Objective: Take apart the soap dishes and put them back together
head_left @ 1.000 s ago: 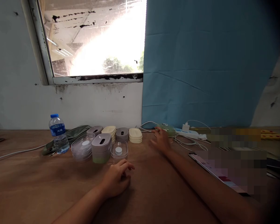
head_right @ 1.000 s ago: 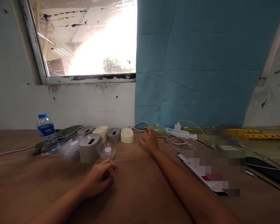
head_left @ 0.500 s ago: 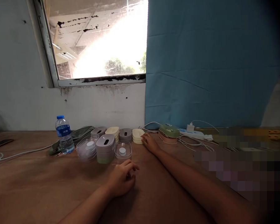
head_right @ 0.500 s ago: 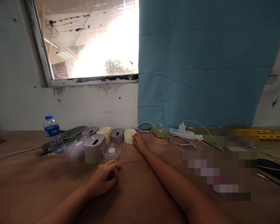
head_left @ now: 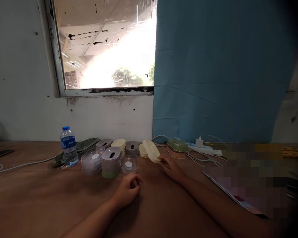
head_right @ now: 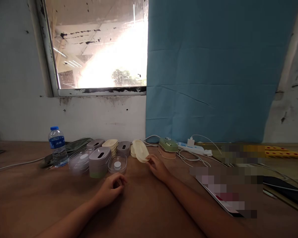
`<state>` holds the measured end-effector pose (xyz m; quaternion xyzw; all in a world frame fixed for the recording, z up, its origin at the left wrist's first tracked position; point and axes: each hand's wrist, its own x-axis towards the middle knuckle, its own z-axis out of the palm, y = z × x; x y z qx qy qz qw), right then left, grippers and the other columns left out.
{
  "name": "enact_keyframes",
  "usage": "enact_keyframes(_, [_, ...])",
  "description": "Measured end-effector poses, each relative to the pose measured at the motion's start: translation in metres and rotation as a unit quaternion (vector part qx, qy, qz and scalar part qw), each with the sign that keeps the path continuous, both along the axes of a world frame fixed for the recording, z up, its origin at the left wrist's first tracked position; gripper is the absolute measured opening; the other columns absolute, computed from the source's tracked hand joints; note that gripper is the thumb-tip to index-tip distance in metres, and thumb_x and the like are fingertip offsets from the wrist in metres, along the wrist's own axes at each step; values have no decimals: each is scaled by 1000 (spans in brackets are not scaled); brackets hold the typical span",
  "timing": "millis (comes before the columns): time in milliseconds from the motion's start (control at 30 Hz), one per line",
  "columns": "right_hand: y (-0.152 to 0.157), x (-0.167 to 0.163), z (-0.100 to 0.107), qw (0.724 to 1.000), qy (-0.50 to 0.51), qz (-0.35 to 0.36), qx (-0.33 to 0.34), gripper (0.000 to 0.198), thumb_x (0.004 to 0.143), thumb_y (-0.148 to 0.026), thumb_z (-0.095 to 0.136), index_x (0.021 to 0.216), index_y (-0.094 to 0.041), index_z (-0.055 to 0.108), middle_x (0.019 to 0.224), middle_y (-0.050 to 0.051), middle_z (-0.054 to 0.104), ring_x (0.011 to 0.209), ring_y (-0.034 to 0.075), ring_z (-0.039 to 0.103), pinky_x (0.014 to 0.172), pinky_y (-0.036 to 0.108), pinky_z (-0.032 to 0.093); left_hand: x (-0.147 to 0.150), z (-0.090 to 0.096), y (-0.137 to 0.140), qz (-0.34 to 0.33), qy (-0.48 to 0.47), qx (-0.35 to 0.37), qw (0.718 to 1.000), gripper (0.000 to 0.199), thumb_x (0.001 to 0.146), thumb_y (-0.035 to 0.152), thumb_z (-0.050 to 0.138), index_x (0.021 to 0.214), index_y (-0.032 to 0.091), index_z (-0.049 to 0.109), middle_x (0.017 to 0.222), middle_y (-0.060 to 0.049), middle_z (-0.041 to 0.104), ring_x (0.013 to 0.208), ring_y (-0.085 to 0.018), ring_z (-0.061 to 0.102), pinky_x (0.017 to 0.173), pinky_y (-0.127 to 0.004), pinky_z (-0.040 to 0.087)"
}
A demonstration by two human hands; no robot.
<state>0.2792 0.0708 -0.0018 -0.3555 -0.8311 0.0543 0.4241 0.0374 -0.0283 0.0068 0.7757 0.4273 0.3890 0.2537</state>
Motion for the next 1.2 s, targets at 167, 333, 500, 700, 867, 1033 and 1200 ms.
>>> enact_keyframes(167, [-61, 26, 6, 990, -111, 79, -37, 18, 79, -18, 45, 96, -20, 52, 102, 7, 56, 97, 17, 54, 86, 31, 44, 0, -3, -1, 2, -56, -25, 998, 17, 65, 9, 44, 76, 15, 56, 76, 0, 56, 61, -10, 51, 58, -20, 39])
enact_keyframes(333, [-88, 35, 9, 984, -147, 79, -68, 22, 76, -6, 38, 87, -21, 50, 107, 6, 56, 100, 15, 53, 86, 29, 43, 3, -5, -2, -3, -117, -99, 988, 13, 64, 11, 45, 73, 14, 54, 62, 3, 52, 52, -9, 50, 51, -20, 37])
enact_keyframes(500, [-92, 27, 12, 982, -147, 83, -82, 25, 74, -3, 37, 86, -21, 50, 108, 6, 56, 102, 17, 51, 88, 32, 42, 5, -9, 1, -7, -185, -153, 971, 12, 61, 13, 47, 72, 14, 52, 55, 6, 48, 47, -8, 47, 48, -20, 35])
enact_keyframes(700, [-89, 24, 12, 982, -140, 91, -88, 29, 72, -1, 35, 85, -21, 51, 113, 7, 51, 101, 17, 51, 85, 31, 42, 1, -4, 1, 14, -255, -222, 941, 14, 59, 16, 47, 73, 16, 49, 60, 5, 49, 44, -7, 48, 46, -20, 36])
enact_keyframes(867, [-84, 25, 9, 981, -133, 85, -110, 31, 73, 1, 33, 82, -21, 54, 106, 6, 52, 97, 16, 52, 83, 30, 43, -1, 29, 3, 19, -163, -110, 980, 11, 63, 14, 46, 73, 16, 49, 61, 4, 50, 52, -8, 51, 52, -20, 39])
enact_keyframes(1033, [-82, 25, 8, 983, -124, 83, -108, 32, 75, -1, 31, 83, -21, 55, 105, 6, 51, 97, 16, 51, 85, 31, 42, 7, 69, 31, 60, 70, 131, 987, 15, 69, 10, 45, 81, 16, 52, 83, -2, 55, 75, -12, 54, 69, -23, 43])
enact_keyframes(1200, [-83, 24, 9, 986, -105, 75, -110, 39, 74, -1, 33, 100, -22, 51, 104, 6, 53, 97, 17, 51, 84, 34, 43, 19, 73, 84, 112, 272, 166, 941, 34, 74, 2, 41, 103, 17, 51, 110, -8, 51, 98, -16, 52, 88, -26, 38])
